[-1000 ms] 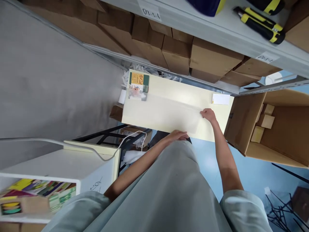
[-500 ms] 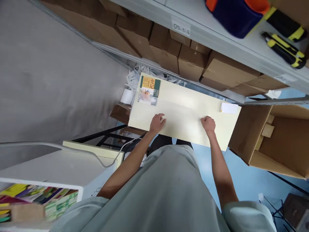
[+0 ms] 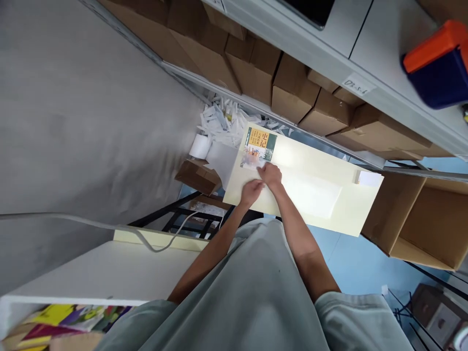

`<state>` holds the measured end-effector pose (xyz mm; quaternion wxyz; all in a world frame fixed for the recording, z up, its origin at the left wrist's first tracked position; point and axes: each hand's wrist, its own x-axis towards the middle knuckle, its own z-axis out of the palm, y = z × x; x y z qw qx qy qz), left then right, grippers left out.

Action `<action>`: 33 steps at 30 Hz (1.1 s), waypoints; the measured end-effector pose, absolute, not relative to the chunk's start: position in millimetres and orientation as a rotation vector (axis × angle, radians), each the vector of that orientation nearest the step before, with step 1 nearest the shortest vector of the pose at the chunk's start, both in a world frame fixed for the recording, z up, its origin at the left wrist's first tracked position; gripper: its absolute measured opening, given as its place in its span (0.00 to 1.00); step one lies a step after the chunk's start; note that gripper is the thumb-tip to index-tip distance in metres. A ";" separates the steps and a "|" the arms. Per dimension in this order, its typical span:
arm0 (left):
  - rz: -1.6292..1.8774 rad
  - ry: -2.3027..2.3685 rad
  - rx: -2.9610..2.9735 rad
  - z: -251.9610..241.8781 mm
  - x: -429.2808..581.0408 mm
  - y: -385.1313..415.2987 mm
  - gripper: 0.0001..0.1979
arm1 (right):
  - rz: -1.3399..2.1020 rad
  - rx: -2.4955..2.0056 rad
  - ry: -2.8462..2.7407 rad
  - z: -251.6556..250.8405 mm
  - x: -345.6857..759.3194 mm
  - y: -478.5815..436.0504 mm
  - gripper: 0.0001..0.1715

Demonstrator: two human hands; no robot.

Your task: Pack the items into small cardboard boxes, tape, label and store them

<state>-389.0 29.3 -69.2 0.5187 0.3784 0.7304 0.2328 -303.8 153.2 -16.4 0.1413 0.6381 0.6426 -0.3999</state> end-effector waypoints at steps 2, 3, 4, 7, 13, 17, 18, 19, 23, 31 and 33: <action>0.646 1.917 0.907 -67.4 -421.6 46.4 0.12 | -1.153 1.924 1.757 -23.7 -304.4 152.7 0.15; 0.700 1.996 0.924 -67.0 -436.6 58.8 0.12 | -1.168 1.955 1.730 -26.5 -303.4 151.1 0.16; 0.741 2.045 0.958 -66.9 -449.7 73.4 0.12 | -1.183 1.978 1.716 -28.8 -302.4 149.2 0.16; 0.712 2.050 1.054 -67.7 -473.1 121.6 0.14 | -1.172 2.015 1.686 -33.5 -303.0 144.8 0.15; 0.477 2.119 0.988 -67.9 -474.5 180.4 0.18 | -1.138 1.993 1.641 -34.9 -310.9 146.0 0.13; 0.395 2.044 0.940 -69.9 -480.6 198.7 0.18 | -1.141 1.973 1.654 -33.7 -313.4 144.7 0.10; 0.379 1.992 0.948 -70.0 -482.2 203.5 0.15 | -1.141 1.975 1.660 -33.6 -313.9 144.0 0.10; 0.381 1.935 0.956 -69.6 -483.1 208.3 0.11 | -1.143 1.983 1.665 -33.7 -314.2 143.0 0.10; 0.599 1.710 0.983 -61.1 -474.5 220.9 0.04 | -1.190 2.048 1.688 -33.5 -309.6 133.3 0.14; 0.984 1.510 1.200 10.0 -411.4 202.3 0.14 | -1.350 2.185 1.683 -36.2 -223.5 75.2 0.08; 1.000 1.451 1.151 27.6 -383.5 187.1 0.18 | -1.428 2.250 1.623 -38.2 -182.1 63.1 0.10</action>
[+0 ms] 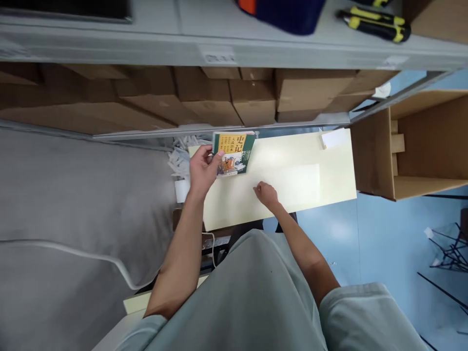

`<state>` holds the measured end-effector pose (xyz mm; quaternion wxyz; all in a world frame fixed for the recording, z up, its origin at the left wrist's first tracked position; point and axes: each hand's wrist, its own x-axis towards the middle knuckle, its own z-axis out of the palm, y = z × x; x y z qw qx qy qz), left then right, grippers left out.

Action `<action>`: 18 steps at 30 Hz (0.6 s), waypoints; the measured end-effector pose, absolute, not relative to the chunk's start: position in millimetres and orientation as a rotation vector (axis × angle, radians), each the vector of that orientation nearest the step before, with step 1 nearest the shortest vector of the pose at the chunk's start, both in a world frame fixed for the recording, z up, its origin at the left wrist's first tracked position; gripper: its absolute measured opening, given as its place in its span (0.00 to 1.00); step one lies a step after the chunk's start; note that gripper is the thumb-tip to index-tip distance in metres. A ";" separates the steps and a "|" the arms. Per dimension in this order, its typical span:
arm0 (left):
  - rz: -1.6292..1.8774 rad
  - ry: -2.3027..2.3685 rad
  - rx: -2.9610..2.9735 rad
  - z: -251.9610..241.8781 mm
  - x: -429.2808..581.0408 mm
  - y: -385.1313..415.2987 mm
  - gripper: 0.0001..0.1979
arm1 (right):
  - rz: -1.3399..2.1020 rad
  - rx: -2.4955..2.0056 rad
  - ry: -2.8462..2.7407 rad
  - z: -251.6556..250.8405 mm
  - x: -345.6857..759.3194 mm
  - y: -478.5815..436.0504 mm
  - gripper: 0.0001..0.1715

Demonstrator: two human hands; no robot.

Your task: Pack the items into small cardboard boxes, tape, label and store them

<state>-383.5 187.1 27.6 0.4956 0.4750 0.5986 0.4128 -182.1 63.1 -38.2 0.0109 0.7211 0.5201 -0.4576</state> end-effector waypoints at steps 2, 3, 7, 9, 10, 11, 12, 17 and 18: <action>0.970 1.389 1.029 34.3 -349.3 164.5 0.21 | -1.591 2.388 1.485 -38.8 -135.3 53.7 0.17; 0.940 1.354 0.942 32.7 -330.1 150.4 0.22 | -1.718 2.479 1.376 -38.2 -110.9 49.6 0.22; 0.781 1.233 0.567 -0.2 -244.8 88.1 0.26 | -2.260 2.633 0.862 -31.1 -17.9 31.4 0.43; 0.707 1.235 0.458 -23.7 -203.9 62.8 0.28 | -2.458 2.576 0.762 -27.9 19.2 20.4 0.48; 0.679 1.249 0.430 -34.9 -185.7 53.3 0.28 | -2.522 2.552 0.764 -27.4 34.2 14.9 0.48; 0.657 1.268 0.415 -45.0 -169.6 45.8 0.28 | -2.547 2.550 0.792 -27.7 46.9 9.8 0.46; 0.643 1.292 0.409 -53.7 -155.7 40.2 0.28 | -2.529 2.567 0.841 -28.9 57.1 5.5 0.42; 0.639 1.469 0.511 -76.3 -119.3 30.2 0.22 | -1.990 2.685 1.205 -40.2 81.1 0.4 0.19; 0.655 1.491 0.549 -77.4 -117.3 30.3 0.21 | -1.882 2.684 1.251 -41.7 82.2 2.2 0.16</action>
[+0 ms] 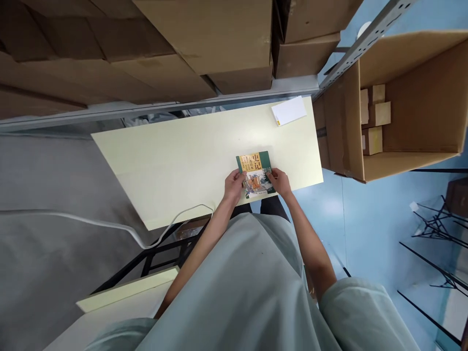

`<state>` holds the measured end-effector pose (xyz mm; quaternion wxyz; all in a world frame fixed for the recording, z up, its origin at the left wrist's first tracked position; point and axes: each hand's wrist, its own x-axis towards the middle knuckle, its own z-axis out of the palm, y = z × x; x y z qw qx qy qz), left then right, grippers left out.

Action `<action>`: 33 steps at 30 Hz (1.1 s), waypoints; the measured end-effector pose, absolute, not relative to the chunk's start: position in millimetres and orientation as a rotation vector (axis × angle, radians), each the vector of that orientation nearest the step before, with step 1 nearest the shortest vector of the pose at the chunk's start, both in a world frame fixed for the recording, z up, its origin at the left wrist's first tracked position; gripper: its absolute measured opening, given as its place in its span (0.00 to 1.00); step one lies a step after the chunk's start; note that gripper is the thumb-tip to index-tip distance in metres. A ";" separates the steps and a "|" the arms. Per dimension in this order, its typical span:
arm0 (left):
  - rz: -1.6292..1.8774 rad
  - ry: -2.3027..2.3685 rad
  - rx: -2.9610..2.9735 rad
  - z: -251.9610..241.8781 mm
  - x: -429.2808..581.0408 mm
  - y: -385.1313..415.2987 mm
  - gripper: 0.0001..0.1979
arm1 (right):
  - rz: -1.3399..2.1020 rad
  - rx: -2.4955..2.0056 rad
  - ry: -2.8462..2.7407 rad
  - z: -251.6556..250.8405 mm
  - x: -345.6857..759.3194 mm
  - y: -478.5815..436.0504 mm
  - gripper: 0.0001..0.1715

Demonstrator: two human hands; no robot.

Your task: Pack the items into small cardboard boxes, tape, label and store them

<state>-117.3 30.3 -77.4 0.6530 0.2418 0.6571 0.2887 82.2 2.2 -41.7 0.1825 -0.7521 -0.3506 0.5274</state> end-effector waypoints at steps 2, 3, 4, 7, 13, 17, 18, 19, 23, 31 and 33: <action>0.684 1.530 0.631 -77.9 -116.4 31.8 0.18 | 1.427 -2.220 -1.073 -43.1 82.5 6.8 0.13; 0.685 1.558 0.677 -77.8 -117.0 33.1 0.17 | 1.412 -2.253 -1.098 -43.0 81.7 9.2 0.13; 0.671 1.593 0.724 -77.7 -117.9 34.7 0.15 | 1.405 -2.279 -1.119 -42.6 80.6 11.4 0.12; 0.587 1.699 0.821 -79.2 -121.0 39.4 0.13 | 1.375 -2.346 -1.163 -40.8 75.9 16.0 0.10; 0.538 1.746 0.770 -88.0 -124.4 43.2 0.14 | 1.264 -2.470 -1.294 -36.3 73.9 19.7 0.11; 0.528 1.758 0.768 -90.2 -123.9 44.3 0.15 | 1.144 -2.531 -1.293 -32.8 83.3 22.6 0.13; 0.522 1.763 0.772 -90.1 -123.6 44.7 0.15 | 1.118 -2.563 -1.274 -32.5 85.0 23.8 0.13; 0.516 1.768 0.775 -90.0 -123.4 45.1 0.14 | 1.102 -2.596 -1.253 -32.6 86.0 25.1 0.12; 0.464 1.780 0.788 -89.3 -124.2 46.4 0.13 | 1.118 -2.678 -1.234 -34.6 80.9 31.0 0.09; 0.465 1.755 0.799 -83.2 -124.4 48.9 0.10 | 1.041 -2.660 -1.395 -36.2 76.2 34.3 0.10; 0.470 1.765 0.855 -80.5 -123.4 47.9 0.09 | 1.004 -2.629 -1.421 -36.3 78.2 32.7 0.09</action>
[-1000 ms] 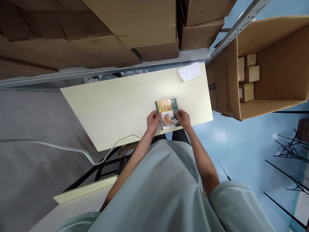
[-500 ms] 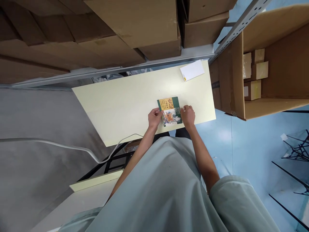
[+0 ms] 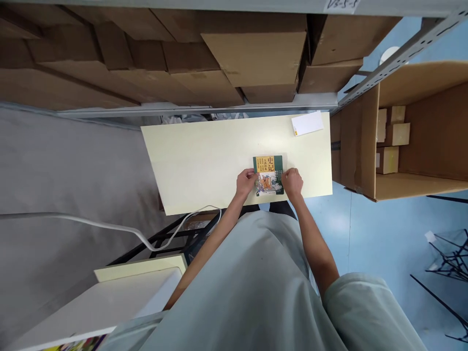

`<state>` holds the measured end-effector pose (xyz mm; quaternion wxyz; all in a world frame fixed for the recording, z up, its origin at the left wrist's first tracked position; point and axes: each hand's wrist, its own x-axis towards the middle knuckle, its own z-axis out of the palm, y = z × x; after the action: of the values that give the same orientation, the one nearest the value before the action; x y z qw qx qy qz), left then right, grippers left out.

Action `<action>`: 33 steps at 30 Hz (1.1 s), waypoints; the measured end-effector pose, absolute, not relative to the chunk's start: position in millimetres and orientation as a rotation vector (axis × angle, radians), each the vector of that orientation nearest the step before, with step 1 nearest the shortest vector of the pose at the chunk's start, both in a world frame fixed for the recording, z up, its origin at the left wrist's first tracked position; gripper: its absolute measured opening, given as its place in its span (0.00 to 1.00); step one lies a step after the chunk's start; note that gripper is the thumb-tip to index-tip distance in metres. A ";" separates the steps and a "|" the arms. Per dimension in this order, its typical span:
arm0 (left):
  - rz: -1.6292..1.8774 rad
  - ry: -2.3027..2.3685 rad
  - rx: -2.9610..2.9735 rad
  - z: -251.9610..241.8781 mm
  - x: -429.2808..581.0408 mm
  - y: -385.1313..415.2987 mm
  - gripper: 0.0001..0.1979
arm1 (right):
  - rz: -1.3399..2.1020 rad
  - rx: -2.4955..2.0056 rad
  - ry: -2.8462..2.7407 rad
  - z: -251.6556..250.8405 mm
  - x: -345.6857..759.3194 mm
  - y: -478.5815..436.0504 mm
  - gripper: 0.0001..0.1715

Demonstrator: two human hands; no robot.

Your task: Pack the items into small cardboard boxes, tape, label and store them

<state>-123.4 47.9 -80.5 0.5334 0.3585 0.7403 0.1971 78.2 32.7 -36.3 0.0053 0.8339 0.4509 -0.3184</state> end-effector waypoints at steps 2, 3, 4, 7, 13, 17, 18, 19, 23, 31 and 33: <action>0.469 1.767 0.958 -78.0 -122.7 44.4 0.10 | -1.058 2.631 1.434 -36.7 80.5 30.8 0.07; 0.465 1.769 1.021 -76.7 -122.6 41.6 0.11 | -1.117 2.654 1.419 -37.0 81.7 29.9 0.06; 0.457 1.774 1.081 -75.5 -122.7 38.3 0.13 | -1.187 2.688 1.386 -37.3 83.1 29.0 0.05; 0.412 1.782 1.187 -71.5 -124.0 26.6 0.17 | -1.376 2.816 1.238 -37.7 87.1 26.4 0.07; 0.388 1.699 1.220 -62.1 -124.4 12.3 0.22 | -1.391 2.729 1.262 -34.3 86.1 22.9 0.07; 0.402 1.666 1.228 -53.1 -118.8 9.8 0.24 | -1.357 2.771 1.305 -25.7 83.5 22.4 0.09; 0.402 1.649 1.238 -50.6 -117.0 9.7 0.24 | -1.362 2.783 1.304 -21.6 83.6 22.1 0.10; 0.402 1.631 1.252 -48.1 -115.1 9.8 0.25 | -1.370 2.786 1.310 -16.6 83.7 21.7 0.11; 0.441 1.559 1.282 -40.5 -109.7 12.0 0.23 | -1.366 2.733 1.475 11.7 77.7 19.4 0.15; 0.767 1.440 0.979 -13.6 -135.5 17.2 0.11 | -1.520 2.482 2.031 49.5 10.7 28.3 0.16; 0.828 1.479 0.858 -4.9 -150.3 17.5 0.15 | -1.718 2.346 2.078 47.4 -5.4 31.3 0.18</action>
<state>-150.3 17.5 -4.9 0.5818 0.3674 0.6332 0.3545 -5.4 31.3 47.4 -0.2145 0.6412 0.5678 -0.4695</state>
